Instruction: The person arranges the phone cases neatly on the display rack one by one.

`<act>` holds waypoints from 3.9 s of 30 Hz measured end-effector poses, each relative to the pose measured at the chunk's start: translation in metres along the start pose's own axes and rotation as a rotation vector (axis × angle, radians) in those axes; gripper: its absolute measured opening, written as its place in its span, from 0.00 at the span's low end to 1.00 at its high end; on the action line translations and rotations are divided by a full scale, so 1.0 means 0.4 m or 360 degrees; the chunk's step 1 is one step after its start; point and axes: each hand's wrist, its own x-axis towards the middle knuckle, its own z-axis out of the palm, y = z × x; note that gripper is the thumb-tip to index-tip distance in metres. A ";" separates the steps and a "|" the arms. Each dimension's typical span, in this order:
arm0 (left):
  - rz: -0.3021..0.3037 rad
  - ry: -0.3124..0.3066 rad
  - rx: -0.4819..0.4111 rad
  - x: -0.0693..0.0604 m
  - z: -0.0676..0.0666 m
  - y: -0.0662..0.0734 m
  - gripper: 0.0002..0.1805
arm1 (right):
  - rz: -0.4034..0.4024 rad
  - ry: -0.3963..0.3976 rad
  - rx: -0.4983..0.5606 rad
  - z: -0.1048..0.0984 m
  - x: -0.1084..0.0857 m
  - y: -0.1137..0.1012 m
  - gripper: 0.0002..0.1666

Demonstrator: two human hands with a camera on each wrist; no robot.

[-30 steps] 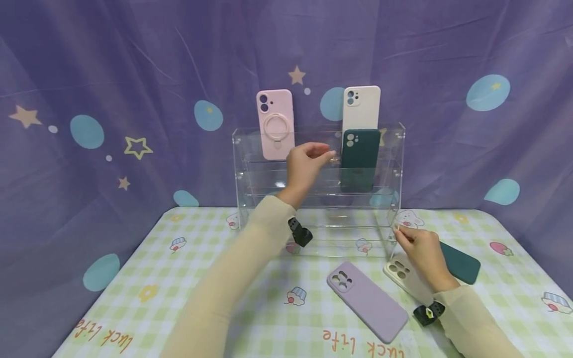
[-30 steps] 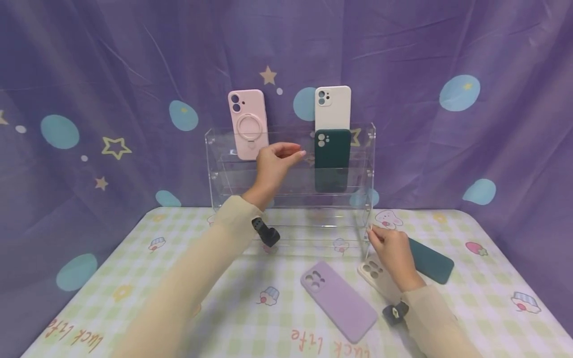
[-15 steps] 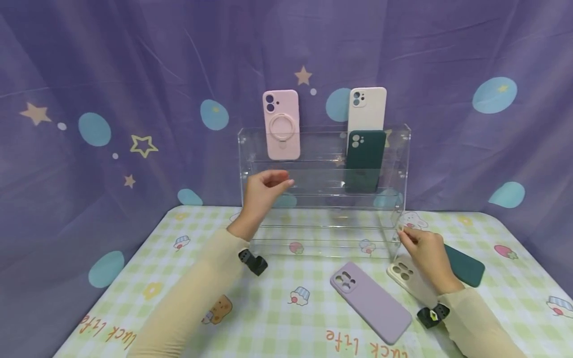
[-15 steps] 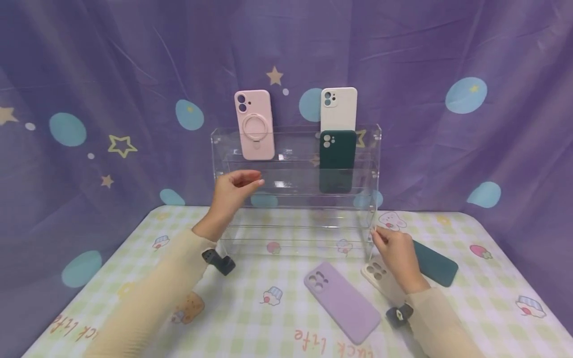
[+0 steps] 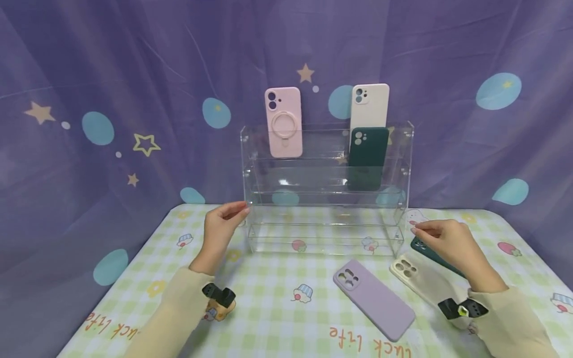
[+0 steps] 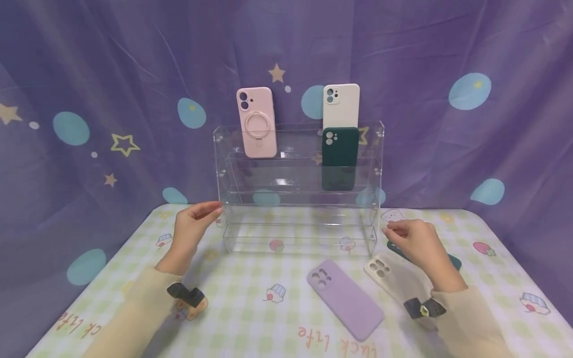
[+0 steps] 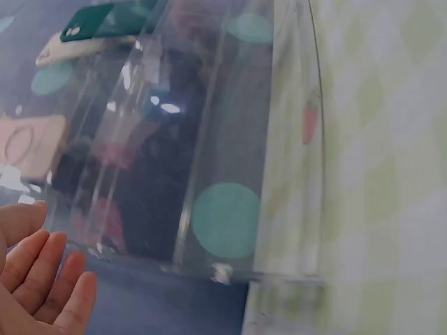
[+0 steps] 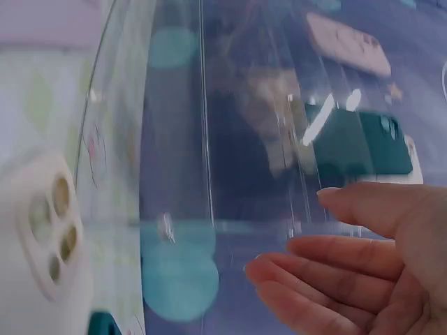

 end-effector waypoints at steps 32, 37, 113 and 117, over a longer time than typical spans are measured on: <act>-0.0011 -0.0024 0.0427 -0.003 0.000 -0.103 0.12 | -0.0170 -0.0722 0.0833 0.255 -0.034 -0.054 0.40; -0.0026 -0.0034 0.0400 -0.005 0.001 -0.108 0.12 | -0.0258 -0.0809 0.0861 0.277 -0.033 -0.042 0.49; -0.0059 -0.0017 0.0240 -0.002 0.007 -0.126 0.11 | 0.0102 -0.0443 0.1572 0.042 0.131 -0.303 0.19; -0.0074 -0.0022 0.0239 -0.006 0.005 -0.127 0.11 | 0.0068 -0.0212 0.1913 0.001 0.180 -0.355 0.14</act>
